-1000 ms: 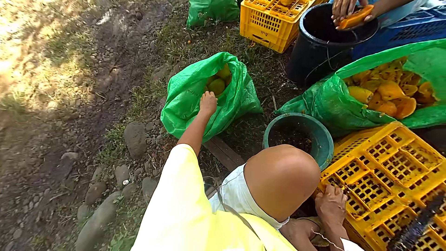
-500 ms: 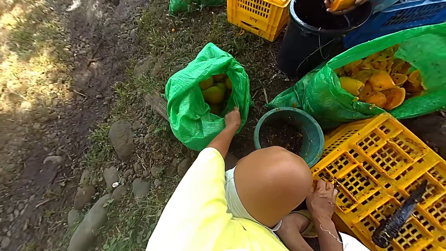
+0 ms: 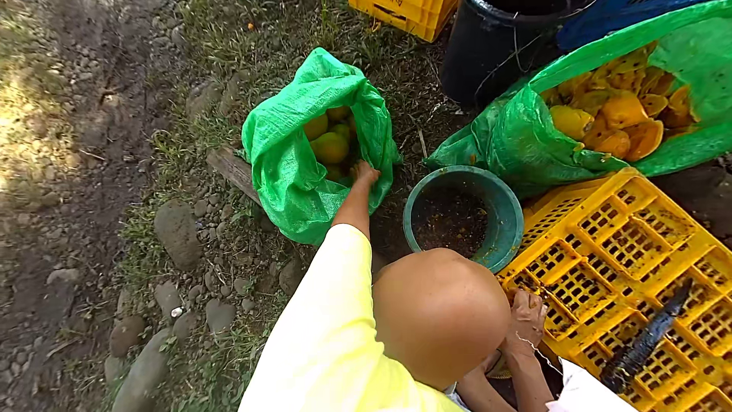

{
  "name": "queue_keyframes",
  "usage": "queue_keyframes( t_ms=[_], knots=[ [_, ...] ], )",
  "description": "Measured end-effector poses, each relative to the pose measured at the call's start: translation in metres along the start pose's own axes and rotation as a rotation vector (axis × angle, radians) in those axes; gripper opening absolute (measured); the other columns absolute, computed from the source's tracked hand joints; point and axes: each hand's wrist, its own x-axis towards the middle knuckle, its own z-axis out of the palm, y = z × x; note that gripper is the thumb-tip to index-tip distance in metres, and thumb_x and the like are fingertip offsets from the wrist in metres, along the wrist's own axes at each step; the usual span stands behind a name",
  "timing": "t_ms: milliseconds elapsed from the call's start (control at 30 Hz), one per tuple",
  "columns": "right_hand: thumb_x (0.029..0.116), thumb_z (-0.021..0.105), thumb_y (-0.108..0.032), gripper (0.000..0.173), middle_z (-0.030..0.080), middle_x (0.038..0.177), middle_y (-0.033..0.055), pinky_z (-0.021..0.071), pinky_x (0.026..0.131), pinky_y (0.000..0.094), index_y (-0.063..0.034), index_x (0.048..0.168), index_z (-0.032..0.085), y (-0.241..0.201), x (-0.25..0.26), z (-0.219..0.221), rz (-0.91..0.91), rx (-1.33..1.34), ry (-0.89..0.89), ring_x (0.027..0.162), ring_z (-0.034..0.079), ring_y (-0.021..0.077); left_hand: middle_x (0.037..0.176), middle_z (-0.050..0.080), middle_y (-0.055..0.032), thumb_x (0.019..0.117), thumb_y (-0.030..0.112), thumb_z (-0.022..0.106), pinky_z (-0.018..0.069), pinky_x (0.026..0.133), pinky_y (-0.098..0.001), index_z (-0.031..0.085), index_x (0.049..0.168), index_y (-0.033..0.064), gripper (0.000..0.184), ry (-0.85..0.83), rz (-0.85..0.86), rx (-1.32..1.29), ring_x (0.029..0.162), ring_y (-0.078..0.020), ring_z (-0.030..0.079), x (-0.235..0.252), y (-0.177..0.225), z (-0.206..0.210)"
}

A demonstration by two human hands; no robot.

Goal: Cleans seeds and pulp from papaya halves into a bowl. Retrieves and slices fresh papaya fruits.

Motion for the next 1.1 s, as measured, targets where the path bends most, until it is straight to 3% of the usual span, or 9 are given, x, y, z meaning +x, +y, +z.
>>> queue_keyframes(
  t_ms=[67,200,333,533,700,800,900,967,1100],
  knots=[
    [0.0955,0.06,-0.001,0.032,0.058,0.132,0.0342,0.0436,0.106,0.0606,0.0079,0.126,0.064,-0.004,0.003,-0.002,0.043,0.002,-0.036,0.128,0.054,0.052,0.138,0.057,-0.0284,0.0941,0.034,0.069,0.0464,0.107,-0.0573,0.048,0.142,-0.0062,0.066,0.003,-0.015,-0.086,0.131,-0.0411,0.056,-0.001,-0.008,-0.004],
    [0.096,0.059,0.0,0.032,0.058,0.134,0.0336,0.0431,0.107,0.0605,0.0076,0.127,0.064,-0.012,0.004,-0.007,0.088,0.005,-0.045,0.13,0.053,0.0516,0.128,0.064,-0.0263,0.0917,0.028,0.069,0.0496,0.099,-0.0628,0.059,0.132,-0.0027,0.052,0.034,0.012,-0.178,0.121,-0.041,0.062,-0.007,-0.008,-0.001],
    [0.0974,0.057,0.001,0.032,0.057,0.135,0.0328,0.0449,0.106,0.0587,0.0076,0.128,0.063,-0.016,0.003,-0.012,0.104,0.014,-0.076,0.131,0.052,0.0509,0.124,0.065,-0.0272,0.0911,0.023,0.066,0.0508,0.094,-0.065,0.061,0.125,-0.0036,0.044,0.035,0.002,-0.067,0.118,-0.0424,0.063,-0.051,-0.001,-0.029],
    [0.0996,0.059,-0.006,0.033,0.054,0.139,0.0328,0.0448,0.108,0.0574,0.0063,0.13,0.062,-0.012,0.005,-0.007,0.096,0.035,-0.108,0.134,0.05,0.0491,0.115,0.067,-0.0289,0.0915,0.019,0.063,0.051,0.089,-0.0667,0.065,0.11,-0.0064,0.031,0.001,0.077,0.242,0.112,-0.0444,0.065,-0.135,-0.035,-0.071],
    [0.0983,0.06,-0.004,0.035,0.054,0.14,0.0322,0.0431,0.11,0.0568,0.0058,0.132,0.061,-0.006,0.002,-0.003,0.045,0.023,-0.091,0.135,0.05,0.0489,0.108,0.068,-0.0283,0.0912,0.017,0.065,0.0504,0.088,-0.0668,0.067,0.1,-0.0065,0.025,-0.102,0.169,0.435,0.109,-0.0451,0.066,-0.174,-0.065,-0.056],
    [0.099,0.059,-0.004,0.036,0.053,0.142,0.0327,0.041,0.112,0.0561,0.0071,0.134,0.059,-0.007,0.003,-0.003,0.035,-0.01,-0.09,0.137,0.048,0.0486,0.111,0.069,-0.0281,0.0916,0.017,0.064,0.0509,0.088,-0.0663,0.066,0.108,-0.0065,0.028,-0.089,0.2,0.391,0.11,-0.0452,0.066,-0.162,-0.062,-0.022],
    [0.0995,0.06,-0.005,0.036,0.053,0.14,0.0329,0.0426,0.111,0.0554,0.0075,0.134,0.059,-0.012,0.002,-0.009,0.037,-0.056,-0.115,0.135,0.05,0.0477,0.122,0.063,-0.0334,0.0933,0.014,0.067,0.0455,0.099,-0.0672,0.054,0.132,-0.0095,0.047,-0.096,0.31,0.368,0.118,-0.0511,0.06,-0.137,-0.075,0.025],
    [0.0993,0.061,-0.006,0.038,0.054,0.141,0.0326,0.0425,0.111,0.0555,0.0069,0.135,0.059,-0.014,0.004,-0.013,0.028,-0.064,-0.128,0.135,0.05,0.0479,0.124,0.062,-0.0341,0.0928,0.015,0.068,0.0436,0.104,-0.065,0.052,0.136,-0.0105,0.053,-0.055,0.363,0.393,0.121,-0.051,0.058,-0.117,-0.075,0.043],
    [0.1003,0.061,-0.01,0.042,0.051,0.145,0.0318,0.0411,0.113,0.0569,0.0046,0.14,0.057,-0.017,0.001,-0.024,0.058,-0.07,-0.18,0.139,0.047,0.0469,0.132,0.058,-0.033,0.0911,0.028,0.07,0.0413,0.106,-0.0647,0.049,0.138,-0.0102,0.064,-0.264,0.307,0.308,0.128,-0.0477,0.054,-0.107,-0.062,0.023]
  ],
)
